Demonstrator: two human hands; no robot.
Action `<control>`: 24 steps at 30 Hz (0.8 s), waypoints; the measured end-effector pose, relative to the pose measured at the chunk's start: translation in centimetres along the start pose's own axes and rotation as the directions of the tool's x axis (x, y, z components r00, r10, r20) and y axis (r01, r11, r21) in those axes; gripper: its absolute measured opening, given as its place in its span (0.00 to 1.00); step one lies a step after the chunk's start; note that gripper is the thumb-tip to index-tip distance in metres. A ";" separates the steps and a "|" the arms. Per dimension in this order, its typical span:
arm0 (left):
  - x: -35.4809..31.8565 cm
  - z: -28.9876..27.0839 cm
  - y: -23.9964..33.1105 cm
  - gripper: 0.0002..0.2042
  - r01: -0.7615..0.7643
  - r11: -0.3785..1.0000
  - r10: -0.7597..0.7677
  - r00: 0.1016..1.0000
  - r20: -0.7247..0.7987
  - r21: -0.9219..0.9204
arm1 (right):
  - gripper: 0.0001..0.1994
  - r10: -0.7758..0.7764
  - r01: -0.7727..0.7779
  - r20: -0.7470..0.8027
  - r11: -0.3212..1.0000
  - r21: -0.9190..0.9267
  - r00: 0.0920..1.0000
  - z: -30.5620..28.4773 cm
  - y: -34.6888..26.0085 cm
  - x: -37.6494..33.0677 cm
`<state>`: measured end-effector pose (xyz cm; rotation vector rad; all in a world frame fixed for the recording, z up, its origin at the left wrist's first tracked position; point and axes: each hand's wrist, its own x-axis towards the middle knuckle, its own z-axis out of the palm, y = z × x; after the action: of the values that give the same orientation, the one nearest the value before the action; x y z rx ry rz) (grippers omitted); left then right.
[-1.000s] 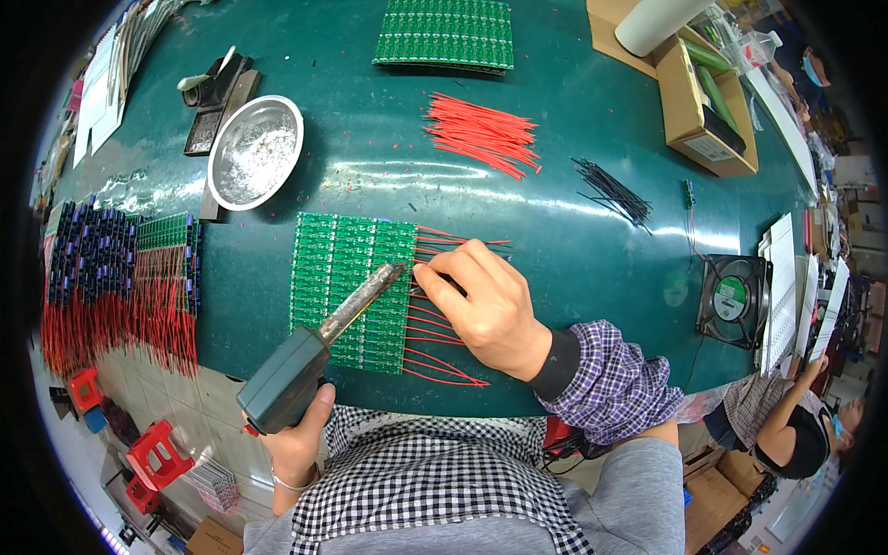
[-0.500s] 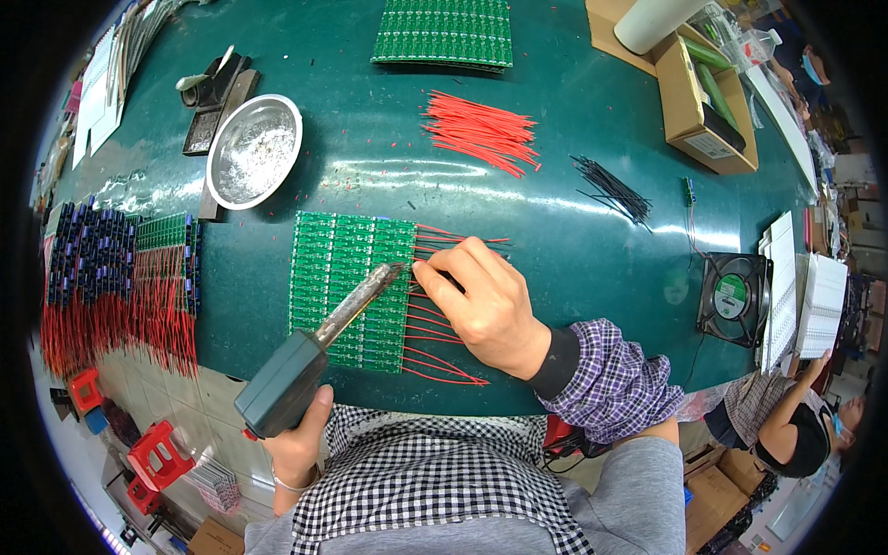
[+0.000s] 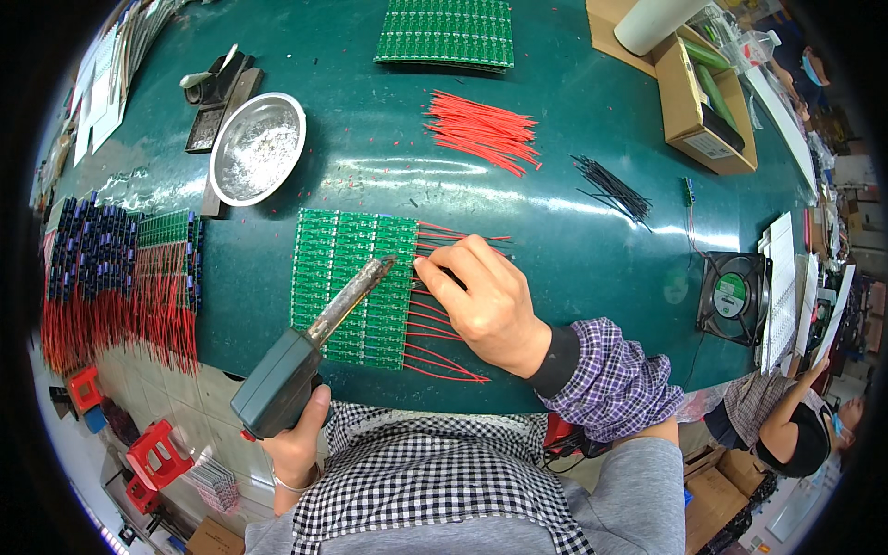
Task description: The person solders wires onto a circuit board panel using a soldering tool, collects additional wires from the workbench by hand, and solders them onto the board.
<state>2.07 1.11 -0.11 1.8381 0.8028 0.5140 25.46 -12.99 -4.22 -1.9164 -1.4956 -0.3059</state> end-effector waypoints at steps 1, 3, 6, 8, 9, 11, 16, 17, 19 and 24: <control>0.0 0.0 0.0 0.12 -0.007 1.000 0.007 1.000 -0.002 0.009 | 0.14 0.003 -0.003 -0.002 1.000 0.000 1.000 0.0 0.0 0.0; -0.1 -0.1 -0.1 0.12 -0.013 1.000 0.013 1.000 -0.004 0.018 | 0.14 -0.006 0.006 -0.025 1.000 0.005 1.000 -0.2 -0.2 0.1; -0.1 -0.3 0.0 0.12 0.000 0.999 0.000 1.000 0.005 0.033 | 0.14 -0.015 0.016 -0.050 1.000 0.012 0.999 -0.4 -0.5 -0.2; -0.2 -0.3 0.2 0.12 0.015 0.999 -0.015 1.000 0.004 0.035 | 0.15 -0.015 0.016 -0.051 1.000 0.013 0.999 -0.5 -0.6 -0.4; -0.2 -0.3 0.1 0.12 0.015 0.999 -0.015 1.000 0.004 0.036 | 0.14 -0.020 0.020 -0.043 1.000 0.015 0.999 -0.4 -0.6 -0.3; -0.3 -0.2 -0.3 0.11 -0.004 1.000 0.004 1.000 -0.003 0.014 | 0.14 -0.023 0.024 -0.035 1.000 0.016 0.999 -0.4 -0.7 -0.4; -0.3 -0.2 -0.1 0.11 -0.012 0.999 0.011 1.000 0.016 0.030 | 0.14 -0.020 0.021 -0.018 1.000 0.014 1.000 -0.3 -0.7 -0.5; -0.3 -0.2 -0.2 0.11 -0.019 0.999 0.018 0.999 0.033 0.050 | 0.14 -0.020 0.021 -0.018 1.000 0.014 1.000 -0.3 -0.7 -0.5; -0.2 -0.3 0.2 0.11 0.000 0.999 -0.003 0.999 0.048 0.053 | 0.14 -0.021 0.021 -0.018 1.000 0.015 1.000 -0.3 -0.7 -0.5; 0.0 -0.1 0.2 0.10 -0.013 0.998 0.008 0.997 0.080 0.056 | 0.14 -0.015 0.015 -0.007 1.000 0.021 1.000 -0.3 -0.7 -0.5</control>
<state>2.05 1.13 0.18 1.9040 0.7608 0.4253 24.74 -13.51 -3.98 -1.8862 -1.5040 -0.3020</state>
